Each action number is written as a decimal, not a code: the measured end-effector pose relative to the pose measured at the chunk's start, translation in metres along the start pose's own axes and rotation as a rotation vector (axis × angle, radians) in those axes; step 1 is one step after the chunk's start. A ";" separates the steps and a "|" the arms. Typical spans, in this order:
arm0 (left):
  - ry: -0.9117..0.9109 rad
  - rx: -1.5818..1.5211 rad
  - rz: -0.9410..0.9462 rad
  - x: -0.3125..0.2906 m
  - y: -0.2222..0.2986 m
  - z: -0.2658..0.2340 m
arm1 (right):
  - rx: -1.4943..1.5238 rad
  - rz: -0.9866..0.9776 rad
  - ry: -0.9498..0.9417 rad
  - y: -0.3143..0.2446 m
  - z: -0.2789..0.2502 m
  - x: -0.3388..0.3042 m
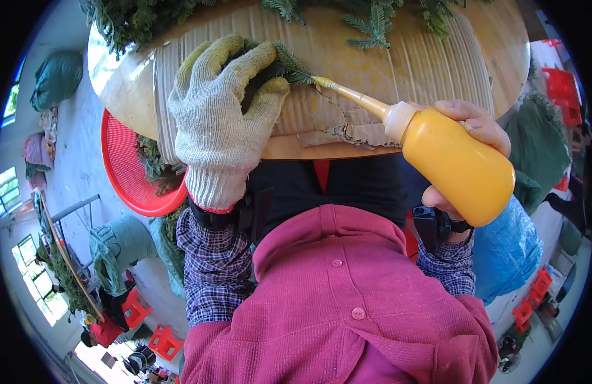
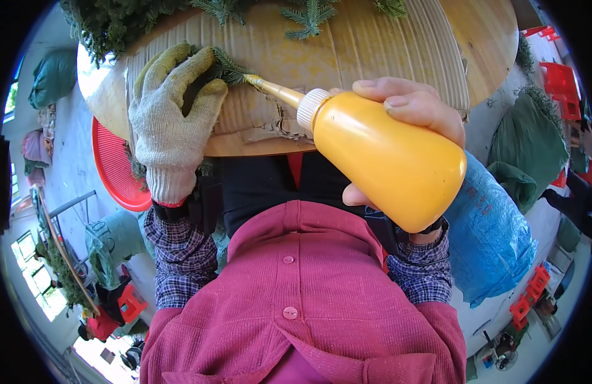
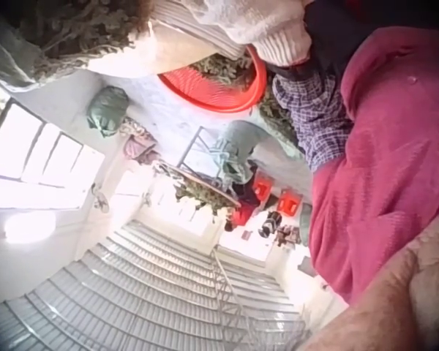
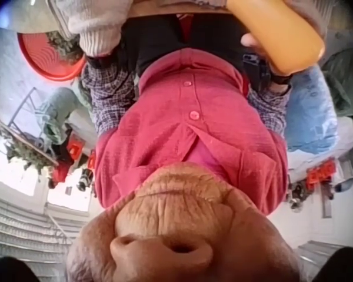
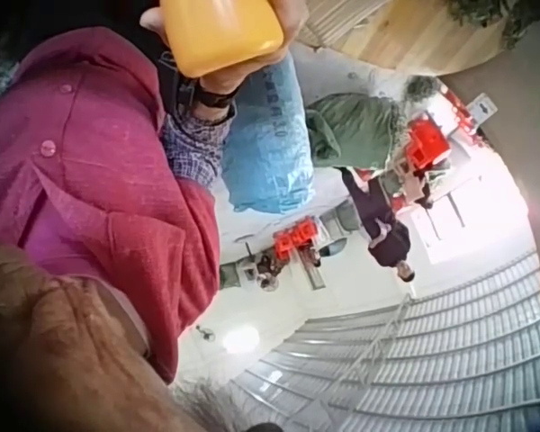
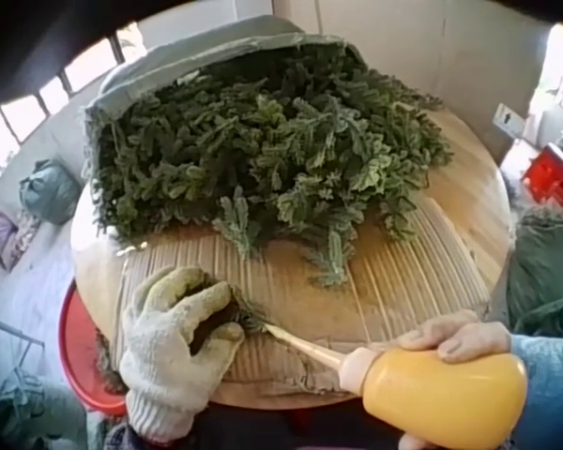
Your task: The person applies glue from a yellow squeeze bottle onto a small branch and presses it onto a larger wreath on a cardboard-covered table. They repeat this process, picking up new branches from a red basket to add to the arrangement.
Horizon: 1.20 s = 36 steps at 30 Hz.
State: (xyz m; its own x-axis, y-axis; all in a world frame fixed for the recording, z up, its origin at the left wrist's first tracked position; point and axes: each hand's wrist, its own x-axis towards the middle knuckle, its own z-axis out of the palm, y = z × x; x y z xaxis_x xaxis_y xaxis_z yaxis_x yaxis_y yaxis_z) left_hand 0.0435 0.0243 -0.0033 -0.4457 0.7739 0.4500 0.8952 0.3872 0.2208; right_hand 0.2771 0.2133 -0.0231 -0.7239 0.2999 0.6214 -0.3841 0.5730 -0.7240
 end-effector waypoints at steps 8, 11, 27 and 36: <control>-0.011 0.007 0.000 0.001 -0.001 0.001 | 0.039 0.015 -0.025 -0.003 -0.005 -0.005; 0.013 -0.004 0.008 0.002 -0.003 0.004 | 0.060 0.015 -0.016 -0.002 -0.005 -0.007; 0.015 -0.070 0.058 0.009 -0.008 0.004 | 0.026 0.046 -0.022 -0.006 -0.017 -0.017; -0.045 -0.019 -0.024 0.000 -0.022 -0.021 | 0.091 0.033 0.033 0.003 -0.034 -0.029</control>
State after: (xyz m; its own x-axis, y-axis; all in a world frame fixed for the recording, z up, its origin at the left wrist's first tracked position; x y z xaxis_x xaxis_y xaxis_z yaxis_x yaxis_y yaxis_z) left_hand 0.0239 0.0058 0.0102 -0.4662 0.7862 0.4055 0.8840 0.3965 0.2476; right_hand 0.3166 0.2323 -0.0330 -0.7183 0.3437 0.6049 -0.4115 0.4912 -0.7678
